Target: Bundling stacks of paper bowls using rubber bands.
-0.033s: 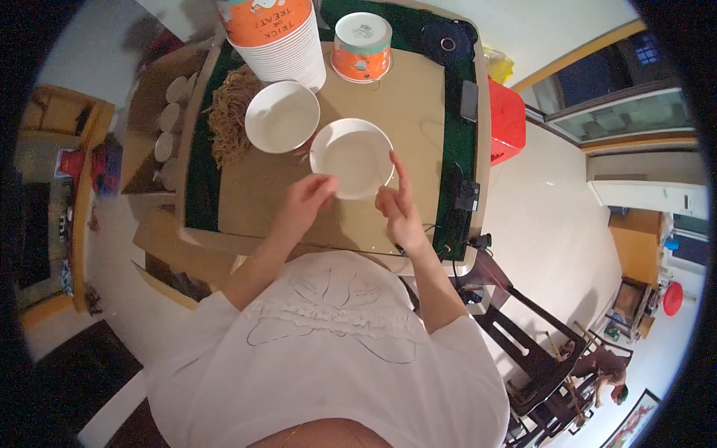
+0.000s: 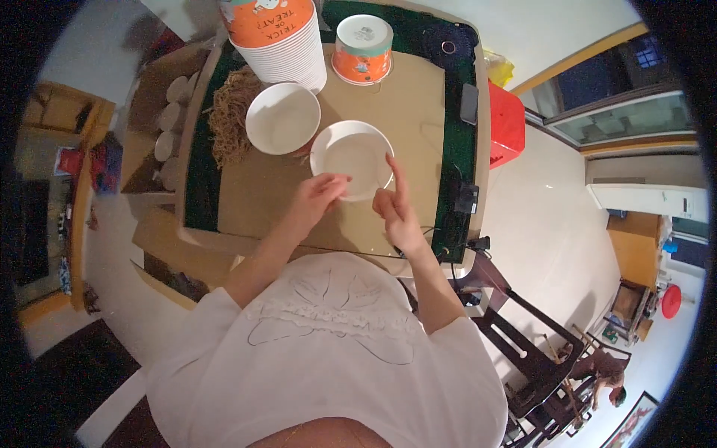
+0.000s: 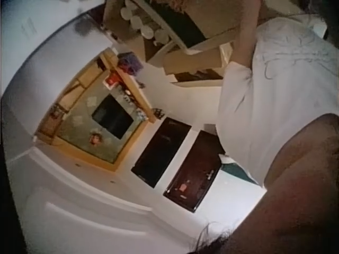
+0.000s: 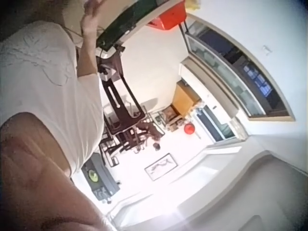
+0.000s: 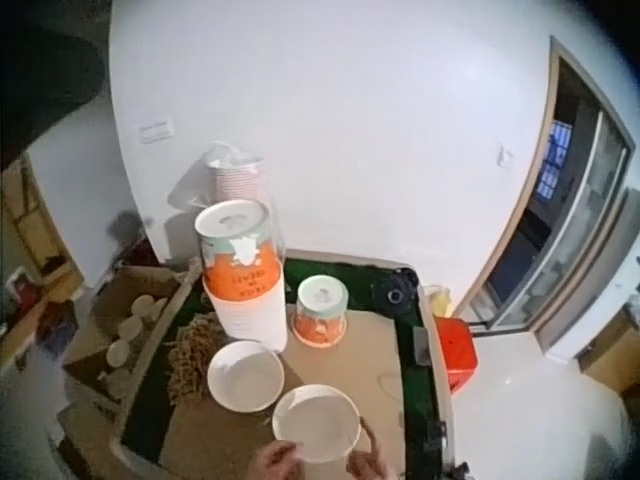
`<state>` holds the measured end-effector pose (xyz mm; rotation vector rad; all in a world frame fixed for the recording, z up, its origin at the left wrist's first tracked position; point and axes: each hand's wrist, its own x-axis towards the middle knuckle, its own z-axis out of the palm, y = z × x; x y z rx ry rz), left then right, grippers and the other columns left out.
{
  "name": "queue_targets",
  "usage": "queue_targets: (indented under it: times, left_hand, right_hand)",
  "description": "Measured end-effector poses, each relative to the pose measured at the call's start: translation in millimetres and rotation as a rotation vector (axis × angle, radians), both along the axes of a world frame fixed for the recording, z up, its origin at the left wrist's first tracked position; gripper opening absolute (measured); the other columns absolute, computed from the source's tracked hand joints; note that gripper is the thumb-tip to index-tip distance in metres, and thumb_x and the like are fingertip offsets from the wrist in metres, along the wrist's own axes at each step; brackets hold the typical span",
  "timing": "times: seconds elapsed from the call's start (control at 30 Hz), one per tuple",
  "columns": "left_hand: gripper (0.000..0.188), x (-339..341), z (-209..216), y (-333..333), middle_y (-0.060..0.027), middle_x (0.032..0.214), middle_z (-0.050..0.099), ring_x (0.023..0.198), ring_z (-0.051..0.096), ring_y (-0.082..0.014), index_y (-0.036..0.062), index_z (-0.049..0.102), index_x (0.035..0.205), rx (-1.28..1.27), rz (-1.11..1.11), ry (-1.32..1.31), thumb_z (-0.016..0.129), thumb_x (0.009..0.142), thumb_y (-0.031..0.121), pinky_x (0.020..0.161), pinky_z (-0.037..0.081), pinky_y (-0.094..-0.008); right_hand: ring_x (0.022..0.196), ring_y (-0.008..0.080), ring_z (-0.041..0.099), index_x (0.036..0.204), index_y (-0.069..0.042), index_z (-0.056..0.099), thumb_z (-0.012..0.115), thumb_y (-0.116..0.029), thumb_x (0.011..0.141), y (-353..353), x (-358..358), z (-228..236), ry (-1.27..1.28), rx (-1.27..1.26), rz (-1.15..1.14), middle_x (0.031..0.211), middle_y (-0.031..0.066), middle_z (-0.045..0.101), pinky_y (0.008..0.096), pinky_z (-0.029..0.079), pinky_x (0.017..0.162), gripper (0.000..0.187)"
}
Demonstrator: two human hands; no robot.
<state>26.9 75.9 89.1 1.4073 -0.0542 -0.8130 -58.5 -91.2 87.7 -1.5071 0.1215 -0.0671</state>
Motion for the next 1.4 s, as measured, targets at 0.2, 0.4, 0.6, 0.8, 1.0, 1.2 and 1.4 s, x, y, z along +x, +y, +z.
queue_targets:
  times: [0.2, 0.4, 0.6, 0.8, 1.0, 1.2, 1.4]
  left_hand:
    - [0.010, 14, -29, -47, 0.0015, 0.071, 0.055, 0.060, 0.047, -0.0057, 0.0040, 0.063, 0.086, -0.284, -0.055, 0.210, 0.061, 0.086, 0.014, 0.053, 0.035, -0.0200]
    - [0.011, 10, -51, -72, 0.0016, 0.065, 0.053, 0.056, 0.045, -0.0057, 0.0039, 0.063, 0.080, -0.221, -0.021, 0.193, 0.062, 0.085, 0.014, 0.049, 0.034, -0.0210]
    - [0.011, 19, -93, -84, -0.0093, 0.069, 0.060, 0.062, 0.058, -0.0205, 0.0029, 0.065, 0.085, 0.057, 0.110, -0.487, 0.064, 0.079, 0.012, 0.057, 0.047, -0.0307]
    - [0.017, 13, -107, -87, -0.0132, 0.090, 0.060, 0.081, 0.058, -0.0317, 0.0055, 0.060, 0.094, 0.139, 0.045, -0.754, 0.059, 0.078, 0.006, 0.069, 0.048, -0.0393]
    - [0.021, 12, -98, -83, -0.0131, 0.085, 0.058, 0.079, 0.058, -0.0315, 0.0063, 0.055, 0.094, 0.227, -0.027, -0.754, 0.061, 0.074, 0.004, 0.068, 0.047, -0.0417]
    - [0.022, 12, -94, -83, -0.0119, 0.084, 0.058, 0.080, 0.057, -0.0298, 0.0062, 0.054, 0.091, 0.223, -0.049, -0.790, 0.061, 0.071, 0.003, 0.069, 0.046, -0.0406]
    - [0.021, 12, -95, -81, -0.0105, 0.084, 0.058, 0.081, 0.057, -0.0292, 0.0063, 0.055, 0.091, 0.252, -0.090, -0.786, 0.062, 0.071, 0.005, 0.070, 0.046, -0.0404]
  right_hand:
    - [0.056, 0.0062, 0.033, 0.142, -0.007, 0.019, 0.041, 0.003, 0.091, -1, 6, -6, 0.031, -0.069, -0.002, 0.060, -0.0019, 0.036, 0.0216, 0.030, 0.053, 0.057]
    - [0.061, 0.0025, 0.044, 0.096, -0.001, 0.055, 0.057, -0.007, 0.089, -24, 9, -39, 0.132, -0.453, -0.278, 0.067, -0.0020, 0.052, 0.0183, 0.036, 0.055, 0.010]
    - [0.054, 0.0030, 0.037, 0.088, -0.002, 0.061, 0.060, -0.007, 0.086, -55, 19, -86, 0.155, -0.373, -0.413, 0.059, -0.0049, 0.044, 0.0205, 0.029, 0.047, 0.005]
    - [0.051, 0.0027, 0.034, 0.086, -0.002, 0.062, 0.062, -0.007, 0.084, -61, 22, -94, 0.192, -0.408, -0.364, 0.055, -0.0054, 0.040, 0.0219, 0.026, 0.045, 0.005]
    - [0.050, 0.0027, 0.032, 0.086, -0.003, 0.063, 0.064, -0.008, 0.083, -64, 21, -93, 0.220, -0.427, -0.320, 0.054, -0.0054, 0.039, 0.0220, 0.025, 0.044, 0.006]
    - [0.051, 0.0028, 0.031, 0.087, -0.003, 0.064, 0.065, -0.008, 0.082, -63, 18, -91, 0.248, -0.413, -0.310, 0.054, -0.0063, 0.037, 0.0220, 0.024, 0.045, 0.007]
    - [0.051, 0.0029, 0.031, 0.086, -0.003, 0.065, 0.066, -0.011, 0.082, -63, 21, -97, 0.234, -0.419, -0.320, 0.054, -0.0062, 0.038, 0.0221, 0.024, 0.045, 0.008]
